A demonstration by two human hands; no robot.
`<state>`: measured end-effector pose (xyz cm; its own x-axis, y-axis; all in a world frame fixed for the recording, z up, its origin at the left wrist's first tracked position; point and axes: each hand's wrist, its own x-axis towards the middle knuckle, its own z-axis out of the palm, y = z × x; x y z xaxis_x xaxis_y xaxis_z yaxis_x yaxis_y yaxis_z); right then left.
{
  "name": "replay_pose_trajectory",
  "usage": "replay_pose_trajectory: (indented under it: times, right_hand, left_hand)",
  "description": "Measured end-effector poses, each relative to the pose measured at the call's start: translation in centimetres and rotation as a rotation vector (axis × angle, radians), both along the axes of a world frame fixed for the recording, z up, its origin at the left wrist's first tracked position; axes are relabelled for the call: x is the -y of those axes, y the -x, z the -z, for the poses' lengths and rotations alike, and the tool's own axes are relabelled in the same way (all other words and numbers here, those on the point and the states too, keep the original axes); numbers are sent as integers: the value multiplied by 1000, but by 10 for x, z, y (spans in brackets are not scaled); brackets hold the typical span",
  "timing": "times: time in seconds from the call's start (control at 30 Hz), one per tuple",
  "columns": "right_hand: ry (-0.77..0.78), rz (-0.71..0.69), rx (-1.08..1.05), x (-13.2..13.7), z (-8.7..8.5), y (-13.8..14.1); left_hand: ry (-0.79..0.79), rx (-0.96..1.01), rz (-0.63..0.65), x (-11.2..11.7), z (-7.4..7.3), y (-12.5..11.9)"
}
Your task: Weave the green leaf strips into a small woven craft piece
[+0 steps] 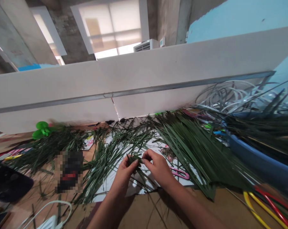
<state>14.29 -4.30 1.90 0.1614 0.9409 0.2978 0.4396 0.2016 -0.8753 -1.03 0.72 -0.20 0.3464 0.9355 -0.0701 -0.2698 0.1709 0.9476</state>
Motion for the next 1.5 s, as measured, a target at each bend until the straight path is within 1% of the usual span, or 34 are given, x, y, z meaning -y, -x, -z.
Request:
replay_pose_trajectory:
  times: [0.17, 0.27, 0.33, 0.4, 0.47, 0.53, 0.63, 0.73, 0.8, 0.87, 1.0, 1.17, 1.3, 1.5]
  right_hand:
    - [-56, -56, 77, 3, -4, 2]
    - [-78, -33, 143, 3, -4, 4]
    - [-74, 2, 151, 3, -3, 4]
    - [-67, 26, 123, 3, -2, 3]
    - [-55, 33, 50, 2, -3, 0]
    - [-31, 15, -49, 1, -5, -3]
    - [12, -27, -168, 0, -9, -7]
    - [59, -58, -219, 2, -14, -8]
    - [81, -74, -216, 4, -16, -7]
    - [75, -81, -184, 6, -17, -5]
    - [10, -80, -50, 8, -16, -3]
    - [-64, -68, 106, 10, -16, -1]
    - [-114, -63, 214, 10, -15, 0]
    - [-161, -18, 347, 10, -14, -1]
  left_hand:
    - [-6, -4, -16, 0, 0, 0]
    - [-8, -2, -17, 0, 1, 0]
    - [-13, 0, -13, 0, 1, 0]
    - [-6, 8, -10, 0, 1, 1]
    - [25, 33, -3, 0, 0, 2]
    - [55, 73, 0, -1, -2, 4]
    - [49, 130, -1, -2, -6, 9]
    - [35, 143, -11, -4, -9, 12]
    - [26, 143, -9, -5, -9, 14]
    - [8, 141, 5, -7, -10, 15]
    - [-8, 97, 8, -7, -8, 14]
    - [-14, 45, 37, -5, -3, 10]
    - [-10, 55, 62, -5, -1, 10]
    - [-24, 71, 102, -8, -2, 14]
